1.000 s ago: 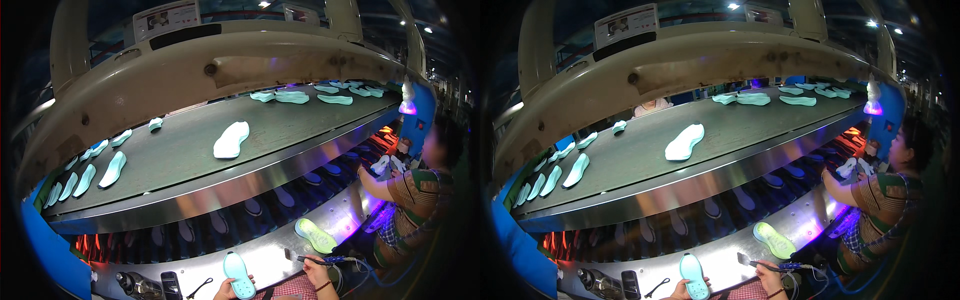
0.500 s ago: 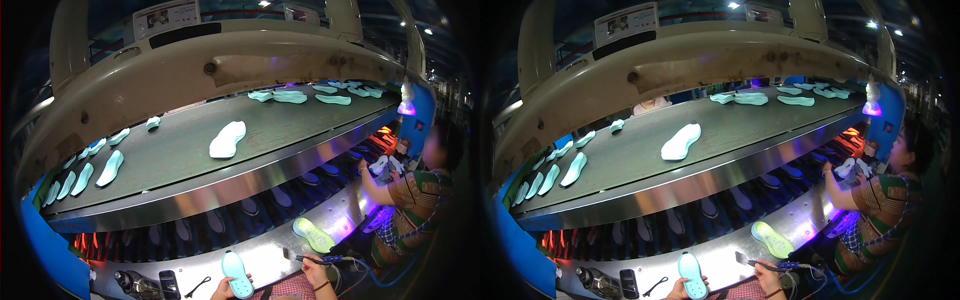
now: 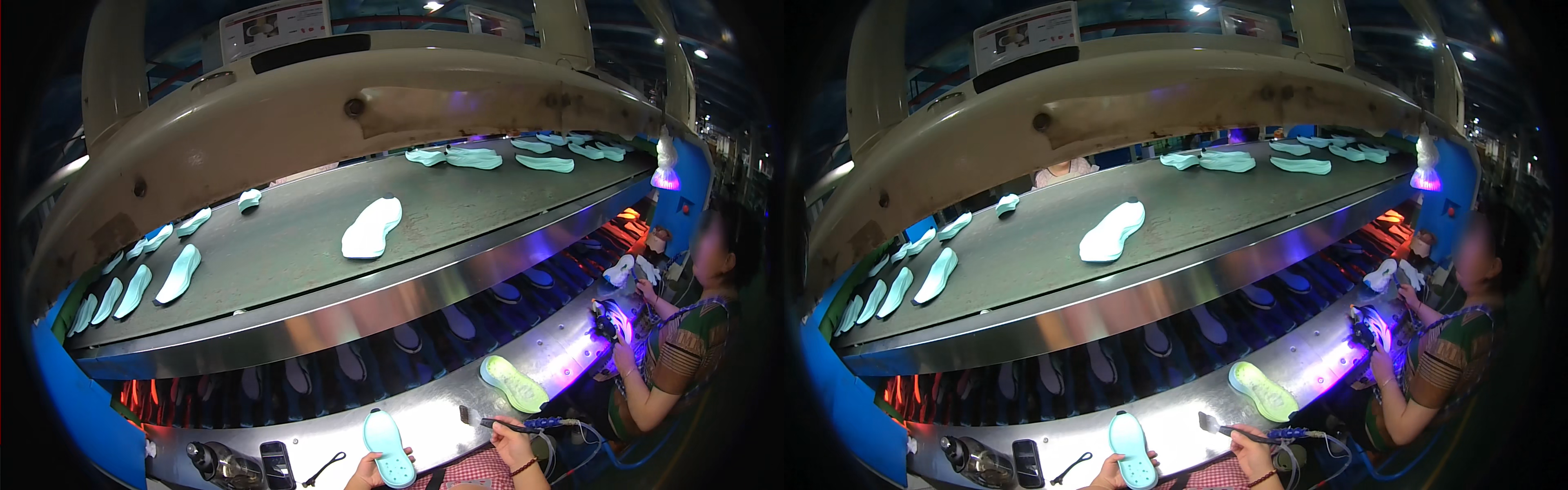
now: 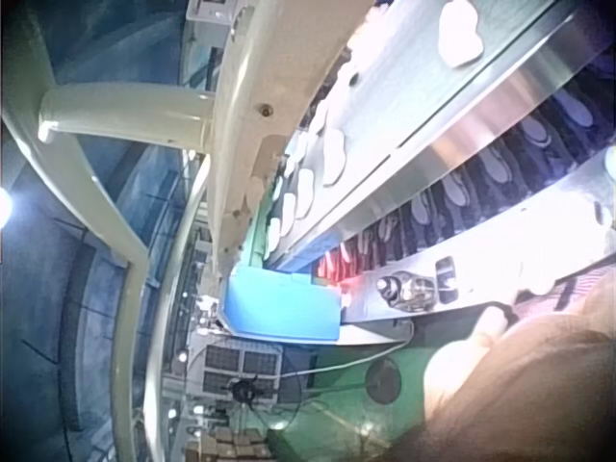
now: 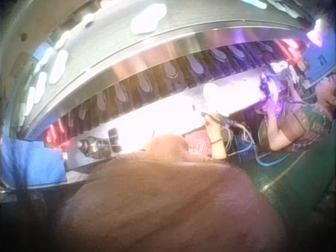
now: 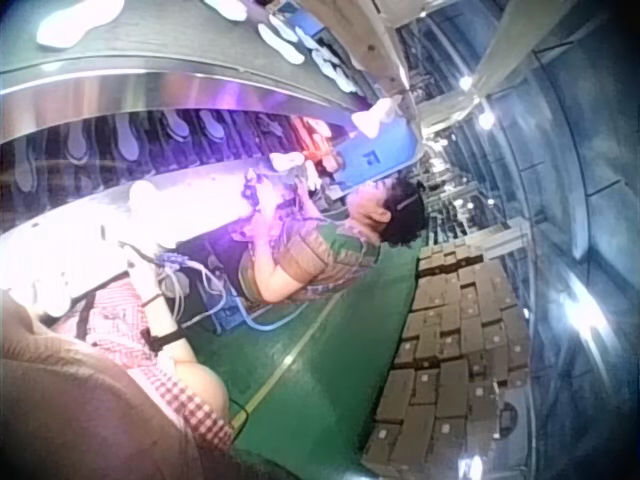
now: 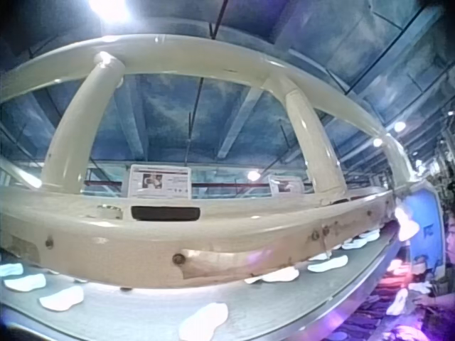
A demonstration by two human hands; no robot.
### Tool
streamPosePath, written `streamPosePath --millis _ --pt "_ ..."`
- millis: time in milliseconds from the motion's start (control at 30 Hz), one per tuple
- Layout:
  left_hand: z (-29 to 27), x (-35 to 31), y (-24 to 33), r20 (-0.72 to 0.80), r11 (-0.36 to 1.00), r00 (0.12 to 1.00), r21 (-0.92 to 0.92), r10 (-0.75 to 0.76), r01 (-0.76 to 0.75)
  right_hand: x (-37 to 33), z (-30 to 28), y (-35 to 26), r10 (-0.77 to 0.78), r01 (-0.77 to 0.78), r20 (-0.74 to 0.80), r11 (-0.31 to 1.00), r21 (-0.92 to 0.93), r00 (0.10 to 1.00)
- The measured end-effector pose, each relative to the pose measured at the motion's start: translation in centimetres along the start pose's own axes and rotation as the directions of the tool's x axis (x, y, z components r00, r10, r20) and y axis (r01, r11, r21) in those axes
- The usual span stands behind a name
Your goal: Applying adhesive or paint to the bottom of shoe soles as they come off a conveyor belt.
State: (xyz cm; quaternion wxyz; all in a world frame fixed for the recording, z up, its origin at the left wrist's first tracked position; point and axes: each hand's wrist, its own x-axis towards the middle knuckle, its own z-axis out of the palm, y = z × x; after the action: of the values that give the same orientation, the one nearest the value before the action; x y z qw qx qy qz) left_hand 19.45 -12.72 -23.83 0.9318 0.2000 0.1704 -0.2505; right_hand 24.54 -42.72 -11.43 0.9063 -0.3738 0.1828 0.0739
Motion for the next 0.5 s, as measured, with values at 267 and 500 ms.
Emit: streamPosePath --millis 267,500 --pt "0.02 0.3 -0.07 -0.001 1.0 1.0 0.0 -0.001 0.001 0.21 -0.21 0.03 0.005 -0.004 0.018 1.0 -0.005 1.0" --pt "0.19 0.57 -0.2 -0.006 1.0 1.0 0.003 -0.004 0.004 0.39 -0.4 -0.09 0.027 -0.027 0.01 1.0 0.006 1.0"
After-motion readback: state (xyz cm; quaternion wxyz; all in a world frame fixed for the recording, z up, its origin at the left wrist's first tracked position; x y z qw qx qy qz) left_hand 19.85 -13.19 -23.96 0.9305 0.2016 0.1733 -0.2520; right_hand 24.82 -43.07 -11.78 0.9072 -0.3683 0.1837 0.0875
